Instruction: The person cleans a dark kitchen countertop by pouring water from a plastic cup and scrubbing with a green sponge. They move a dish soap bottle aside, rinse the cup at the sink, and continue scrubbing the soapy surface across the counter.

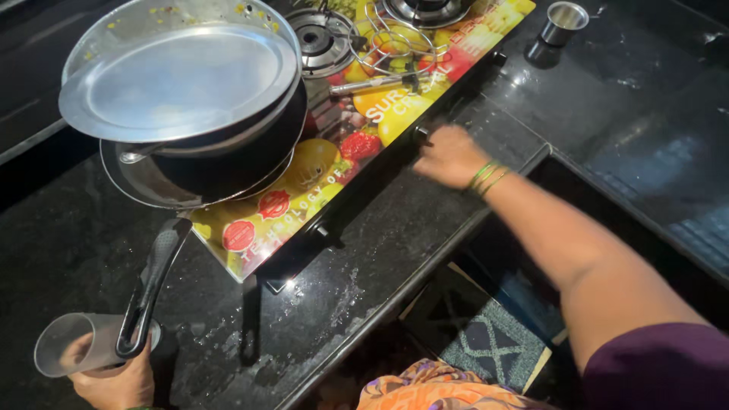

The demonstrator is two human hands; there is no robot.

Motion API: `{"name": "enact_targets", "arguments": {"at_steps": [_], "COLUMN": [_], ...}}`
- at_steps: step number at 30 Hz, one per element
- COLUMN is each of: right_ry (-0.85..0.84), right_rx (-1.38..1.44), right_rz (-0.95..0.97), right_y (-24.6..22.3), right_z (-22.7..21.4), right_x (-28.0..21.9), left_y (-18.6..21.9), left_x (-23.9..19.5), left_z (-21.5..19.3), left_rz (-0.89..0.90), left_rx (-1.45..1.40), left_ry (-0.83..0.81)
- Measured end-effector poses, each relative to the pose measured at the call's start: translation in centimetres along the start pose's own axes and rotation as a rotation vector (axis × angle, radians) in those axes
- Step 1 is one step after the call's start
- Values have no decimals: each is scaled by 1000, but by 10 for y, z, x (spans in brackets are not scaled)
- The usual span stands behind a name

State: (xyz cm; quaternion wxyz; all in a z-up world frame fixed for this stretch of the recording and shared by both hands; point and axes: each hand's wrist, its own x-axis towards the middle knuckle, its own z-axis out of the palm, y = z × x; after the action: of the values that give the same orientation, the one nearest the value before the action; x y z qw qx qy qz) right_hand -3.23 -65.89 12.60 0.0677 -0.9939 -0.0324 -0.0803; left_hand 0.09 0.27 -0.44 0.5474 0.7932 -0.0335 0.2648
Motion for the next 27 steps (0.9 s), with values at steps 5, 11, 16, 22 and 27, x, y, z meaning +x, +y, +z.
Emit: {"name": "enact_targets", "arguments": {"at_steps": [5,11,16,22,27], "right_ry": [58,-243,-200,-384,292], "right_rx": [-108,35,489,228,151], "right_rz": [215,-478,-785,-149,-13], "right_y": [41,-131,-242,-179,-21], "right_z": [-14,25,32,13,10], "right_x": [-8,-69,-73,-11,15], "left_y": [-3,-1,1,1,4], "left_x": [1,1,2,-1,2], "left_z": [2,-1,0,-3,0], "left_rz": [-43,-52,-80,-14,-3], "left_rx": [-15,25,10,202,58], "left_ry": [33,44,45,54,58]}}
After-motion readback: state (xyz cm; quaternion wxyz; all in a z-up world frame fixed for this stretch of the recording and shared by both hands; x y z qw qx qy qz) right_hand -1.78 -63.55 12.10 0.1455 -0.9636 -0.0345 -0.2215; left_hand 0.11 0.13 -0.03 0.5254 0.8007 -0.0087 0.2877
